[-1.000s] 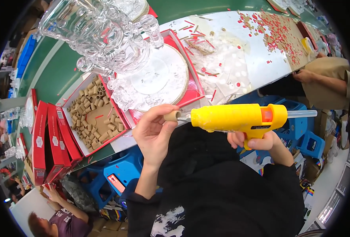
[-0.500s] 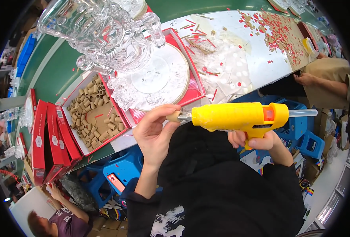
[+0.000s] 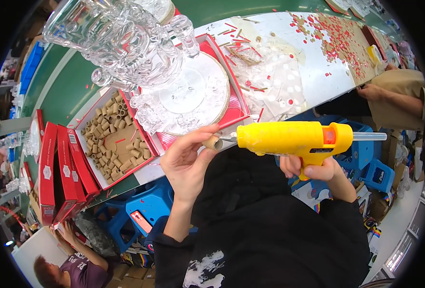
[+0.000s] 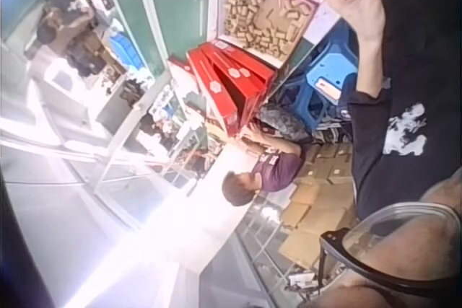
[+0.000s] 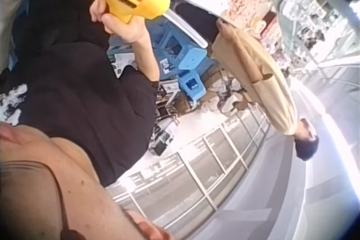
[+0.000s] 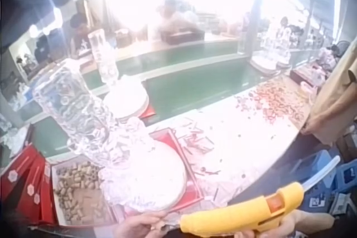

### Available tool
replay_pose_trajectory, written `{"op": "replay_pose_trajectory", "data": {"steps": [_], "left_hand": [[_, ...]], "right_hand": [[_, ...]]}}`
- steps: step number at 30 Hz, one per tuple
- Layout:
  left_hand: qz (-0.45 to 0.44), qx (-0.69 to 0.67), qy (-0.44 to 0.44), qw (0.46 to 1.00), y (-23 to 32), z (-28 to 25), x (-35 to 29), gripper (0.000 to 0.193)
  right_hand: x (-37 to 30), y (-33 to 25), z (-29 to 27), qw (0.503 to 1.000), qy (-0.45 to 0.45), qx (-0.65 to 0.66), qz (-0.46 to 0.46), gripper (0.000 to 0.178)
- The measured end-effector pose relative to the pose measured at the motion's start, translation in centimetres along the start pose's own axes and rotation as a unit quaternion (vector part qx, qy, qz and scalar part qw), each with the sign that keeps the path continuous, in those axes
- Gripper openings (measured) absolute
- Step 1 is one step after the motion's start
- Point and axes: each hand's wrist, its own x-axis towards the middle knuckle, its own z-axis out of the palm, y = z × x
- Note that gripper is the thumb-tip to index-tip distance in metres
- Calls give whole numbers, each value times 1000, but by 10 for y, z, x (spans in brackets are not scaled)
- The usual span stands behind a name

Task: Assembling and packaging glass lighting fixtures using a hot glue gun at an assembly line workbench.

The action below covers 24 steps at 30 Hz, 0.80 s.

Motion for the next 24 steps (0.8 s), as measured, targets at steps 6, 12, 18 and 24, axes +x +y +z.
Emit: {"op": "replay_pose_trajectory", "data": {"steps": [6, 12, 18, 24], "left_hand": [[-3, -13, 1, 1000, 1, 1, 0, 28], [-5, -2, 9, 1000, 0, 1, 1, 26], [-8, -17, 8, 1000, 0, 0, 0, 28], [-5, -3, 12, 1000, -1, 0, 0, 26]], "right_hand": [[-2, -1, 1, 1000, 2, 2, 11, 19], [-4, 2, -2, 999, -23, 21, -12, 14], [-4, 2, -3, 999, -28, 17, -8, 12], [-4, 0, -1, 999, -38, 16, 1, 10]]}}
